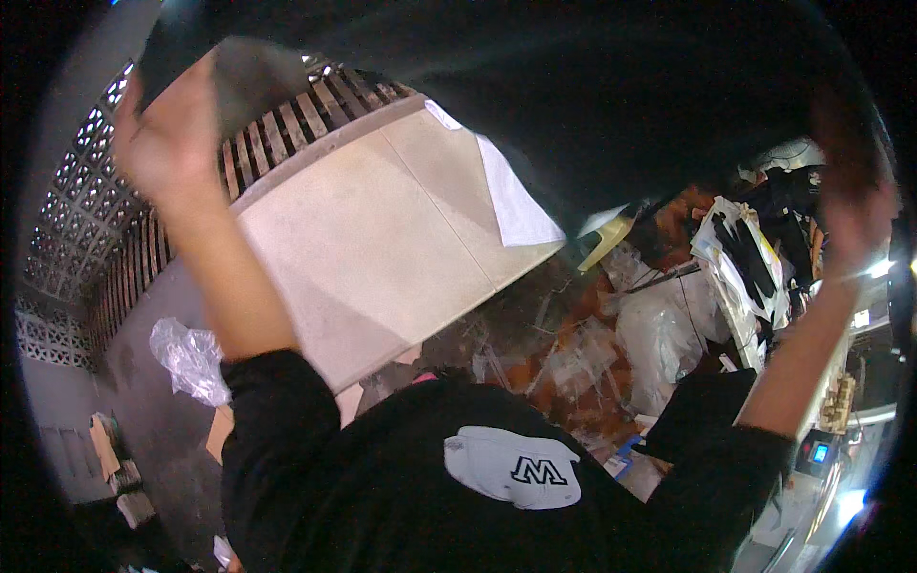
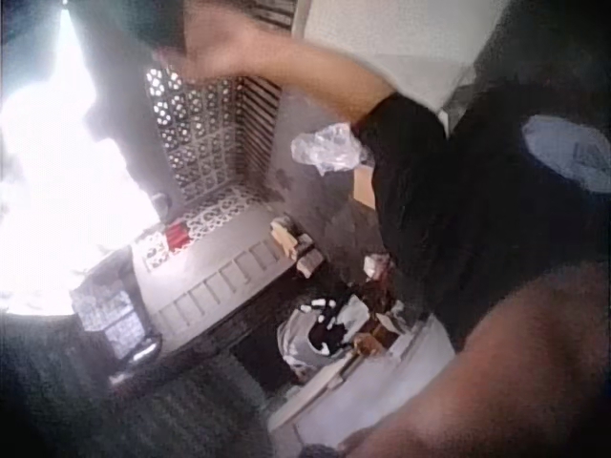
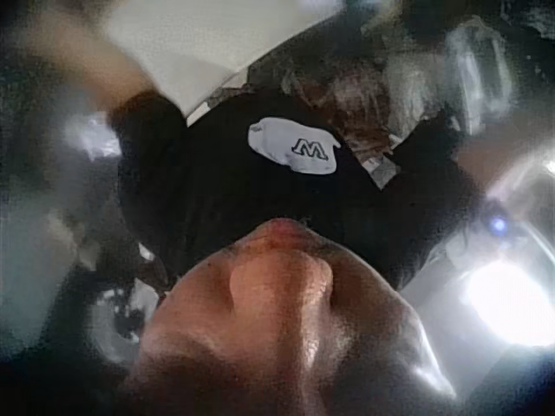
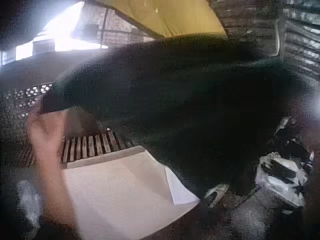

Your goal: The person operates a heat press machine to print designs on t-shirts. They handle white and black t-shirts, placing them on the press, positioning vinyl transfer sheets, and using scissors to trim excess material from the transfers before pressing.

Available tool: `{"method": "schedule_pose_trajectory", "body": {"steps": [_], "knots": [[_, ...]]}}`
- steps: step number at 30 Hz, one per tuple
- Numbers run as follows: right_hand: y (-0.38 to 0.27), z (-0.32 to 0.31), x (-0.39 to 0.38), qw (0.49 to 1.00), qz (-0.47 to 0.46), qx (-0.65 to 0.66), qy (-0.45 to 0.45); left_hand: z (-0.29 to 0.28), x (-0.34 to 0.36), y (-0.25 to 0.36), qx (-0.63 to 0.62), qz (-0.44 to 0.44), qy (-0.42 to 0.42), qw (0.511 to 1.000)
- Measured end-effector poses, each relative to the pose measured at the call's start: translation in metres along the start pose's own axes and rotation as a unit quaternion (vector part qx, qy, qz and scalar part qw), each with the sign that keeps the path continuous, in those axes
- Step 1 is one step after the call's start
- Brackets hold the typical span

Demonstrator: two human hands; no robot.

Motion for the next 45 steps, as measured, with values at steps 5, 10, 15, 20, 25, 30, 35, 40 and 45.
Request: {"method": "schedule_pose_trajectory", "body": {"steps": [5,10,15,20,25,30,35,40,45], "knots": [[0.224,0.138,0.012,0.946,0.271,0.147,0.102,-0.096,-0.036,0.126,0.294,0.009,0.259,0.920],[0.383,0.166,-0.047,0.897,0.419,0.124,0.065,-0.173,-0.175,0.175,0.438,-0.101,0.379,0.809],[0.499,0.133,-0.158,0.851,0.523,0.044,0.012,-0.156,-0.360,0.175,0.360,-0.162,0.413,0.821],[0.558,0.101,-0.265,0.792,0.575,-0.205,-0.037,-0.162,-0.480,0.156,0.905,-0.255,0.161,0.300],[0.578,0.032,-0.369,0.692,0.470,-0.512,-0.198,-0.158,-0.418,-0.019,0.868,-0.281,-0.047,0.408],[0.578,-0.012,-0.429,0.593,0.529,-0.461,-0.395,-0.175,-0.460,-0.115,0.886,-0.357,-0.141,0.262],[0.540,-0.087,-0.440,0.733,0.570,-0.347,-0.133,-0.140,-0.504,-0.086,0.855,-0.447,-0.141,0.224],[0.517,-0.192,-0.470,0.675,0.577,-0.449,-0.102,-0.103,-0.513,-0.091,0.836,-0.507,-0.056,0.200],[0.564,-0.225,-0.417,0.714,0.491,-0.492,-0.085,-0.115,-0.478,-0.206,0.880,-0.351,-0.082,0.310]]}}
Point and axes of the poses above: each hand's wrist, its own x-axis towards the middle knuckle, its own z-axis out of the palm, y = z × x, the point moved 2 cm from there along x, towards the middle knuckle, and after that the axes turned 5 degrees about z, right-handed, at the moved point
